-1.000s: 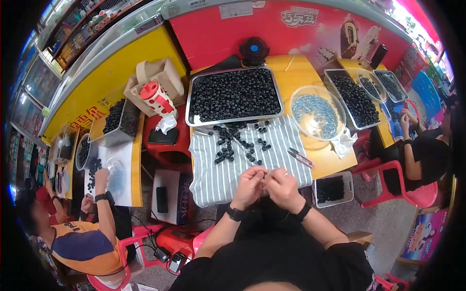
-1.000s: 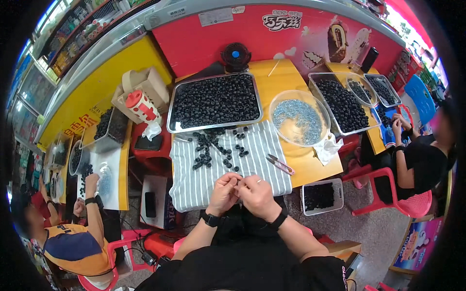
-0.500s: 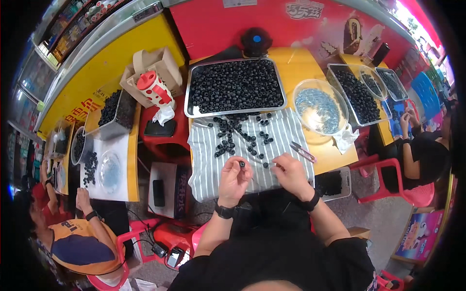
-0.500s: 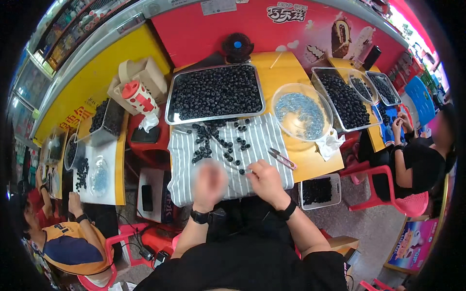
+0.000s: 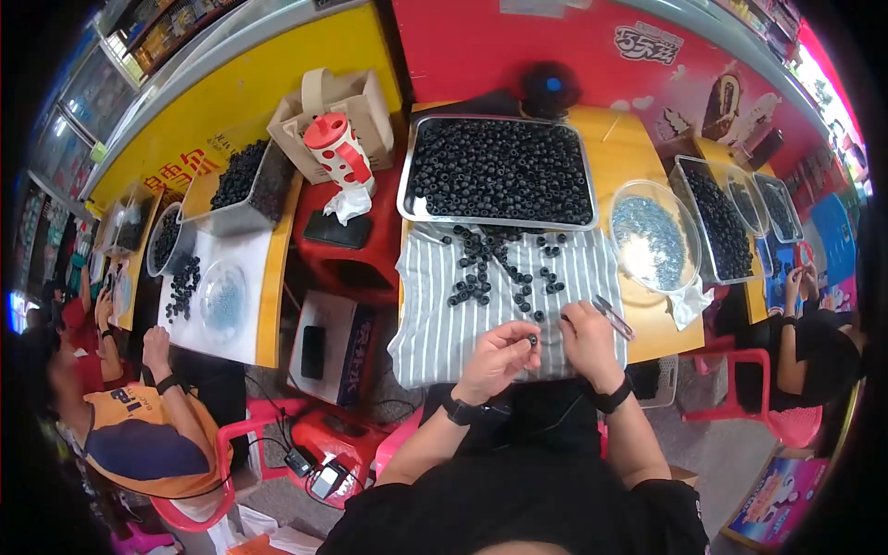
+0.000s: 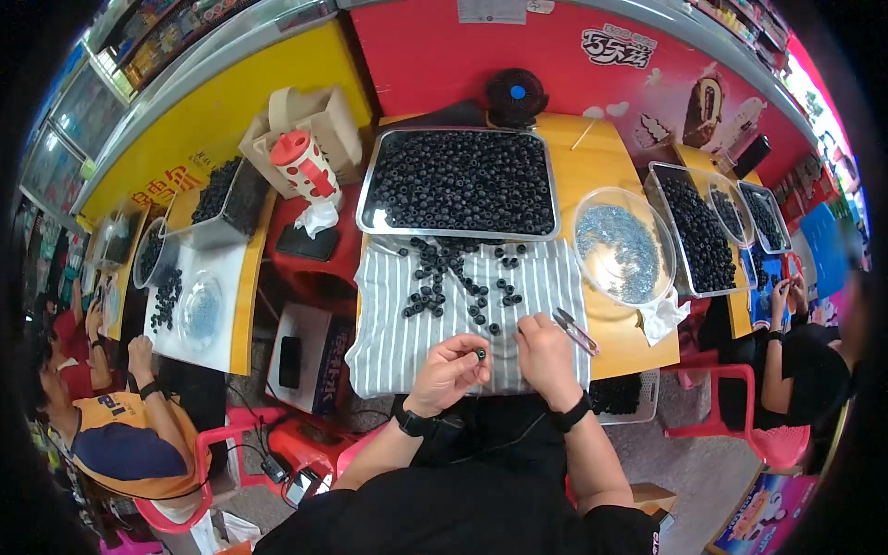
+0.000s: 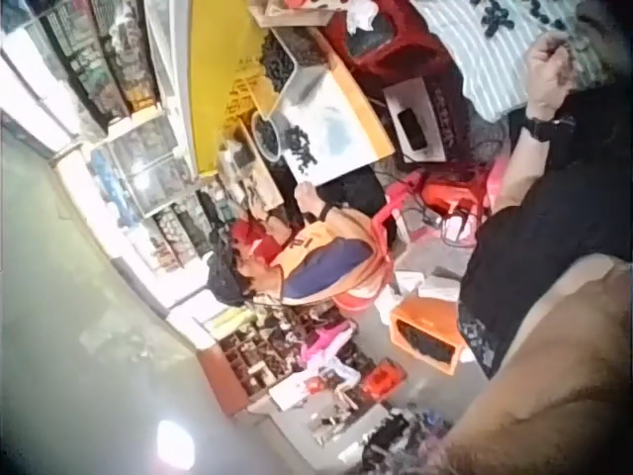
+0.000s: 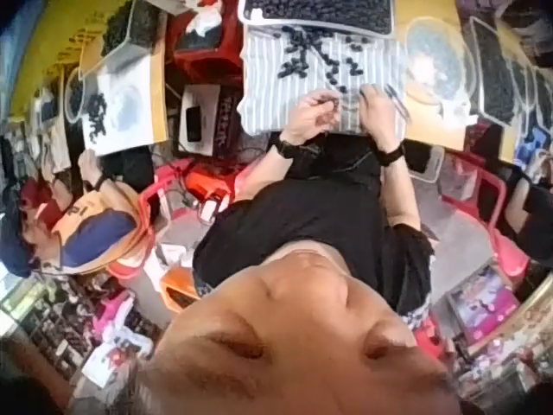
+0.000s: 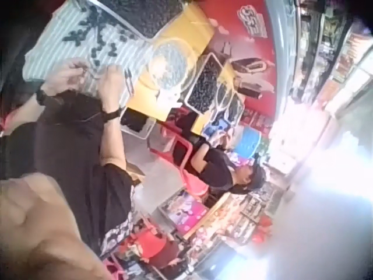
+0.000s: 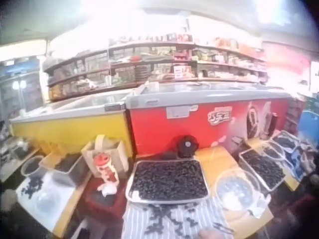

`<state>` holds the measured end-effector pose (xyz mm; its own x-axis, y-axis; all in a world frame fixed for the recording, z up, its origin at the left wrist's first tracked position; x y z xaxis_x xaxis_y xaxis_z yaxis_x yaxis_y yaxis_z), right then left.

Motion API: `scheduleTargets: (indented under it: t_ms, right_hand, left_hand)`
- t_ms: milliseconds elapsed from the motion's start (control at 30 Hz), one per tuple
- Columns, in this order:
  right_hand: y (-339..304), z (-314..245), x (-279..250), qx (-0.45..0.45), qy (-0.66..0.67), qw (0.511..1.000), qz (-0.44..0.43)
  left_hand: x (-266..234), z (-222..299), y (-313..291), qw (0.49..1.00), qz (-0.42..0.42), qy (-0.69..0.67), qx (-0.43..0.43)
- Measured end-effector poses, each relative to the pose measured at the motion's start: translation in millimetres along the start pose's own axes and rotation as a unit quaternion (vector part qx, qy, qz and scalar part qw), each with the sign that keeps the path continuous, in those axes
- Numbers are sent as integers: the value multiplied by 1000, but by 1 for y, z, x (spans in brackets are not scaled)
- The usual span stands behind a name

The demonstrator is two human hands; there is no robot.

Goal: Sorting small black plastic components from a tray into a container.

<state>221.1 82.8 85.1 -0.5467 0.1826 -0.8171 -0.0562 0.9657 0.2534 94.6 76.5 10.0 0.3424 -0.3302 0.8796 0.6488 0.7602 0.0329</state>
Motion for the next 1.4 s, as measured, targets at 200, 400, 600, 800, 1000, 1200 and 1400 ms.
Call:
scheduleTargets:
  t_ms: [200, 400, 600, 800, 1000, 1200, 1400]
  right_hand:
    - [19, -7, -27, 40, 125, 991, 13]
    - [61, -73, -16, -98, 146, 978, -111]
    - [96, -136, 53, -297, 77, 925, -226]
    - [90, -152, 103, -402, -53, 884, -232]
    - [84, -102, 60, -297, -56, 926, -225]
    - [70, -45, 8, -121, -33, 975, -184]
    - [78, -60, 0, -148, 11, 981, -125]
  left_hand:
    - [2, -2, -4, 1000, -9, -12, -18]
    - [19, -15, -9, 989, -106, 48, -89]
    - [29, -12, -19, 982, -154, 23, -103]
    - [29, -7, -20, 987, -139, -14, -83]
    - [26, -9, -17, 987, -139, -18, -83]
    - [29, -8, -13, 986, -147, -24, -72]
    - [28, -5, -14, 988, -137, -18, -73]
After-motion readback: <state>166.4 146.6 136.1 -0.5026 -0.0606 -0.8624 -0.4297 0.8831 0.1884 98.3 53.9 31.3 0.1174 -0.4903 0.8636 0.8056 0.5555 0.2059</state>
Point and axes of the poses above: each hand's wrist, its own y-axis towards the middle knuckle, its own x-axis out of the palm, z = x × y, the point moved 10 cm from there along y, towards the middle knuckle, and after that the axes turned 4 degrees about -z, right-handed, at the moved point
